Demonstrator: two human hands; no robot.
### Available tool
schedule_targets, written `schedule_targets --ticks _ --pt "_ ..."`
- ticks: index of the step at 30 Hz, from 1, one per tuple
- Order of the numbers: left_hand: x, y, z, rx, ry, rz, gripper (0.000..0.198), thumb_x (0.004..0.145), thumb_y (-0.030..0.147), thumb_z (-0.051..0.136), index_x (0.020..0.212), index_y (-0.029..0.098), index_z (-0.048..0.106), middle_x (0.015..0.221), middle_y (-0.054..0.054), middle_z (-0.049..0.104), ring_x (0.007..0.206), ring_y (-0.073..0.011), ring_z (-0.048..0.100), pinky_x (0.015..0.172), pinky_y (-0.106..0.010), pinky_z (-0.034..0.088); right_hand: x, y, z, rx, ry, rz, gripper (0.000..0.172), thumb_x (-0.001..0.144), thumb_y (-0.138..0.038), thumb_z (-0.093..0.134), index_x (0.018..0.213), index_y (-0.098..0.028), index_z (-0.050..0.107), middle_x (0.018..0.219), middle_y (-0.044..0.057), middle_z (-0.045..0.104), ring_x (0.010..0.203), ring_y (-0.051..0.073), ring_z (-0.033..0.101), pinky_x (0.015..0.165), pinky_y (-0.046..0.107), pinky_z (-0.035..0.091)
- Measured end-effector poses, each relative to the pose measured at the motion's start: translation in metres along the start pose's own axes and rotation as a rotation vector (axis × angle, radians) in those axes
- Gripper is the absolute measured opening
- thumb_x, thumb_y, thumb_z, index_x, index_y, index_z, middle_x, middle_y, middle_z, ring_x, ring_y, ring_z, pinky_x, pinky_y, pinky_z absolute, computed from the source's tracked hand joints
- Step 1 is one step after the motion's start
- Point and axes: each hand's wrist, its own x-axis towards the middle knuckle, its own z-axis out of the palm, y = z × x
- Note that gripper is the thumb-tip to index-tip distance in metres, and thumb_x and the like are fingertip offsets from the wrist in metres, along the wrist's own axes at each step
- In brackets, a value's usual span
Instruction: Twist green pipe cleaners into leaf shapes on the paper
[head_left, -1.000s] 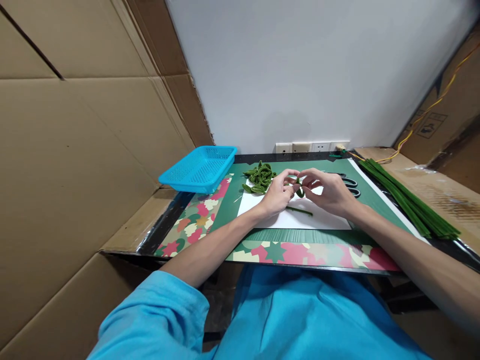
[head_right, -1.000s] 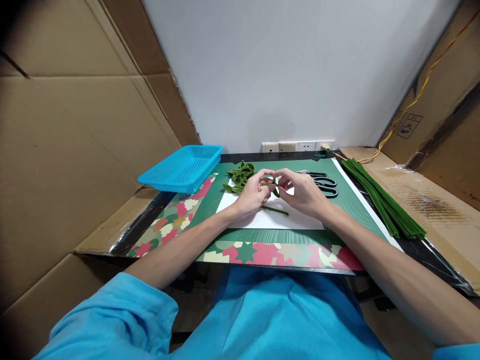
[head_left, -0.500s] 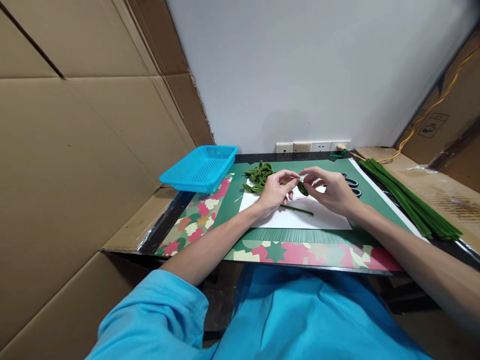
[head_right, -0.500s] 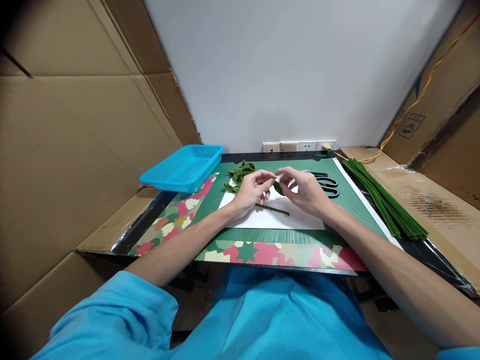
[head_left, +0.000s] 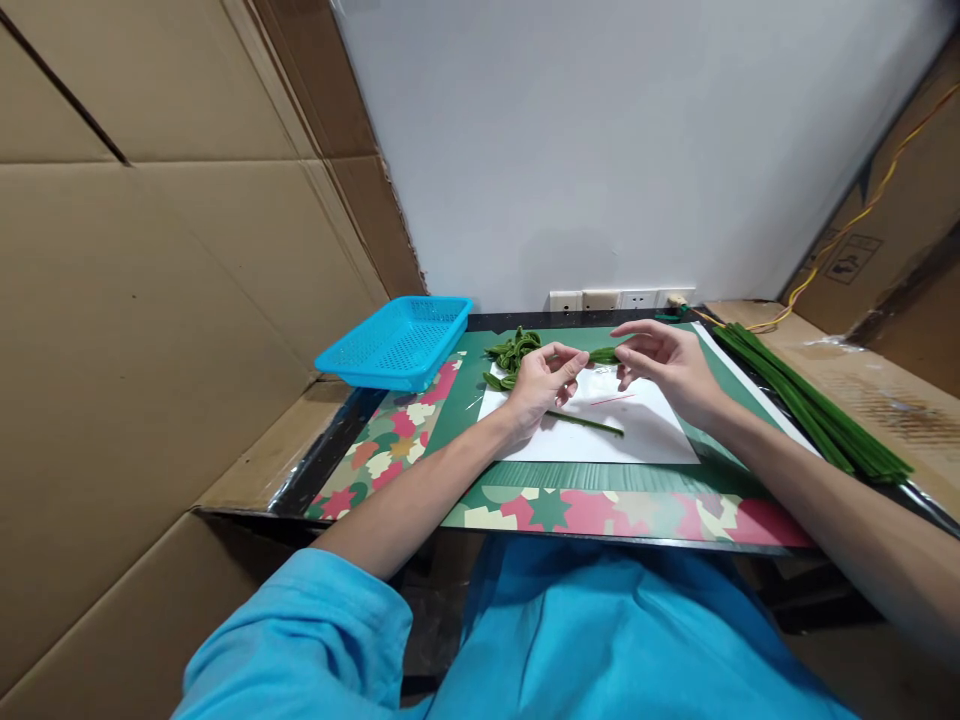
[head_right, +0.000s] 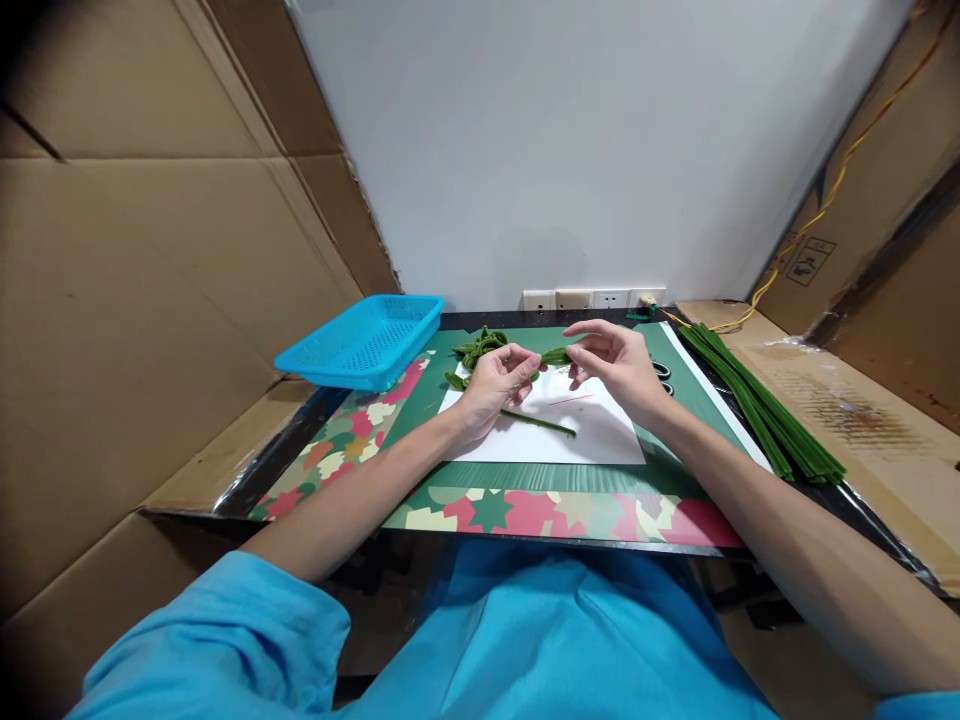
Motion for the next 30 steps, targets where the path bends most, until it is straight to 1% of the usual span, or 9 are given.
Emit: schedule_targets --ticks 3,7,9,12,15,21,24,28,30 --pt "-0.0019 0.0005 0.0018 0.017 -0.087 -0.024 0.059 0.070 0.062 0.093 0.090 0.014 0.066 0.090 -0.004 0.074 0.050 -0.0033 0.051 0.040 -0.020 0.030 0.0003 -0.0017 -0.0015 0.074 0.000 0.033 0.046 0.082 -0.054 0.091 0.109 -0.022 0.072 0.074 -0.001 0.069 0.062 0.015 0.067 0.061 0.032 0.065" --pt "-0.0045 0.0023 0.0049 0.034 -0.169 -0.039 0.057 0.071 0.060 0.093 0.095 0.013 0.072 0.088 -0.004 0.074 0.049 -0.0046 0.053 0.038 -0.020 0.030 0.0002 -0.0033 0.0009 0.131 -0.059 0.109 0.048 0.075 -0.053 0.096 0.104 -0.020 0.074 0.074 0.000 0.071 0.062 0.016 0.067 0.058 0.033 0.064" --pt "-0.0048 0.0031 0.0052 0.033 -0.168 -0.035 0.057 0.071 0.060 0.094 0.095 0.013 0.073 0.088 -0.003 0.073 0.048 -0.0043 0.053 0.038 -0.021 0.031 0.0010 -0.0028 0.0016 0.160 -0.070 0.141 0.047 0.077 -0.056 0.093 0.101 -0.020 0.074 0.077 0.001 0.070 0.064 0.016 0.067 0.058 0.033 0.065" --pt "-0.0035 0.0027 0.0032 0.027 -0.146 -0.028 0.059 0.068 0.062 0.094 0.092 0.014 0.071 0.087 -0.002 0.073 0.046 -0.0040 0.053 0.037 -0.021 0.031 0.0025 -0.0008 0.0002 0.191 -0.087 0.179 0.043 0.084 -0.058 0.088 0.088 -0.018 0.073 0.077 0.002 0.069 0.065 0.015 0.065 0.058 0.031 0.063" --pt "-0.0020 0.0004 0.0001 0.026 -0.144 -0.035 0.060 0.068 0.063 0.094 0.090 0.014 0.068 0.086 -0.001 0.072 0.047 -0.0033 0.052 0.039 -0.020 0.031 0.0025 0.0004 -0.0021 0.204 -0.135 0.212 0.045 0.086 -0.058 0.086 0.079 -0.017 0.072 0.075 0.004 0.067 0.065 0.014 0.063 0.056 0.029 0.061" --pt "-0.0042 0.0001 0.0002 0.046 -0.228 -0.072 0.060 0.066 0.062 0.095 0.084 0.014 0.064 0.084 -0.002 0.072 0.050 -0.0050 0.055 0.041 -0.021 0.032 -0.0001 -0.0016 -0.0012 0.232 -0.166 0.246 0.044 0.088 -0.057 0.084 0.079 -0.017 0.068 0.074 0.003 0.064 0.064 0.014 0.061 0.053 0.027 0.055" --pt "-0.0069 0.0031 0.0020 0.062 -0.248 -0.080 0.059 0.068 0.063 0.094 0.083 0.014 0.063 0.084 -0.002 0.071 0.050 -0.0048 0.055 0.042 -0.021 0.031 -0.0005 -0.0019 -0.0006 0.231 -0.170 0.251 0.043 0.089 -0.057 0.083 0.079 -0.018 0.067 0.074 0.003 0.065 0.065 0.015 0.061 0.053 0.027 0.054" --pt "-0.0091 0.0049 0.0027 0.089 -0.265 -0.084 0.057 0.073 0.063 0.091 0.083 0.014 0.063 0.085 -0.002 0.071 0.053 -0.0042 0.055 0.044 -0.020 0.032 -0.0005 -0.0005 -0.0012 0.218 -0.200 0.262 0.045 0.089 -0.058 0.084 0.078 -0.017 0.067 0.069 0.003 0.065 0.060 0.014 0.060 0.053 0.027 0.053" --pt "-0.0091 0.0044 0.0029 0.100 -0.276 -0.082 0.059 0.072 0.063 0.092 0.083 0.014 0.061 0.084 -0.002 0.071 0.052 -0.0048 0.056 0.043 -0.020 0.032 -0.0010 -0.0001 -0.0013 0.220 -0.220 0.274 0.045 0.088 -0.057 0.084 0.078 -0.017 0.068 0.068 0.003 0.066 0.058 0.013 0.060 0.054 0.026 0.052"
